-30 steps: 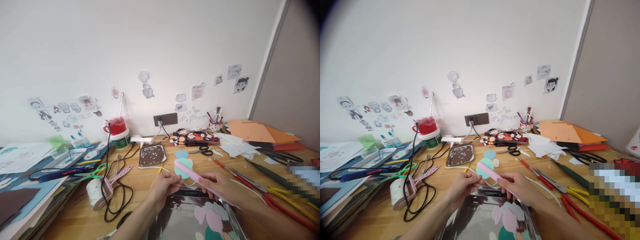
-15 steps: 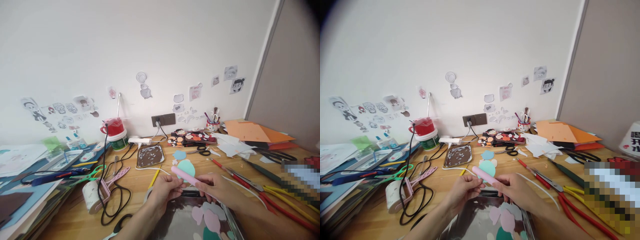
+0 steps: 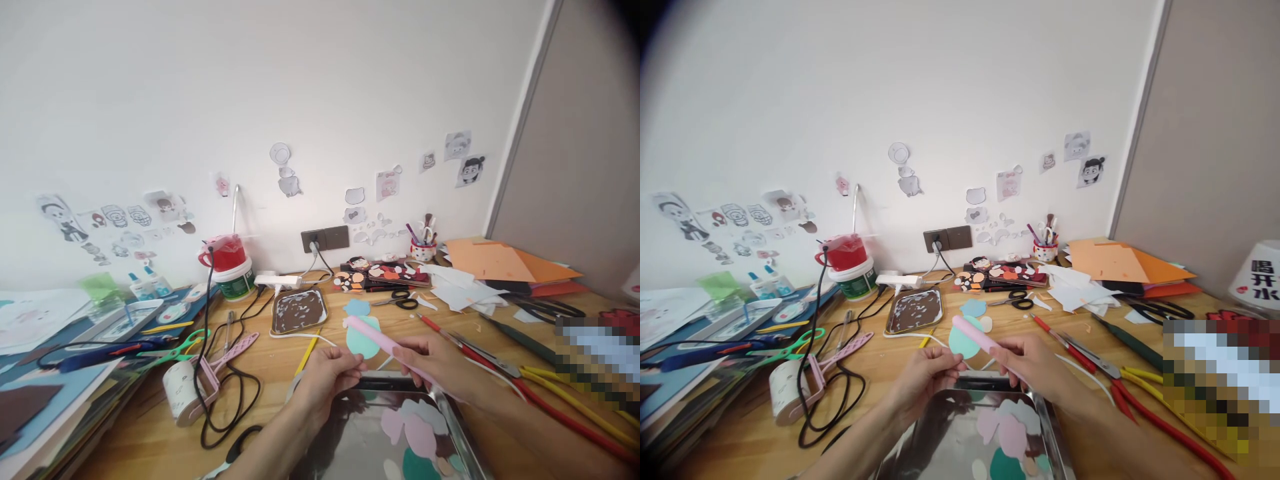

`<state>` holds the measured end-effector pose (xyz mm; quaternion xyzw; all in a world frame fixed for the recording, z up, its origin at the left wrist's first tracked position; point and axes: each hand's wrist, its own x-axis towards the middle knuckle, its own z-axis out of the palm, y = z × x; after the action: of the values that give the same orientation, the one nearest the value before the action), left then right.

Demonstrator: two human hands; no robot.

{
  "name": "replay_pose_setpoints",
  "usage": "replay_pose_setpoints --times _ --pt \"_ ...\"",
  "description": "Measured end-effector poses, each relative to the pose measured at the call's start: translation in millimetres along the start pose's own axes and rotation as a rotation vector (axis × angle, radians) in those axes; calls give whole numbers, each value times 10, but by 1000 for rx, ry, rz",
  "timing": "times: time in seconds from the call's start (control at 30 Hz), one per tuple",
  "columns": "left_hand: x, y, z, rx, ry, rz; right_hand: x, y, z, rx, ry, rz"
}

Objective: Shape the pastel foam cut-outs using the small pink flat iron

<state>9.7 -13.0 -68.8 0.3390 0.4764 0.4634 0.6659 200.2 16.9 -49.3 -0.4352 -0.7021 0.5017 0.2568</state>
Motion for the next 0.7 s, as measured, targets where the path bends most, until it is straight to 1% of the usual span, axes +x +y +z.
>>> replay_pose_setpoints --times 0.13,0.3,0.43,0.5,0.6,0.7 --pt "-3 29 -12 -4 5 -10 19 22 -71 21 36 10" --pt "-25 82 -1 -9 3 -2 77 113 -122 40 132 36" --pt "-29 104 -15 -6 11 2 82 90 -179 89 168 31" --pt "-27 110 -20 0 14 5 53 35 -189 89 129 25" --pt "-30 113 -9 23 32 27 -7 -45 -157 58 9 -5" --pt "-40 108 15 81 54 41 -34 -54 -98 18 -75 -17"
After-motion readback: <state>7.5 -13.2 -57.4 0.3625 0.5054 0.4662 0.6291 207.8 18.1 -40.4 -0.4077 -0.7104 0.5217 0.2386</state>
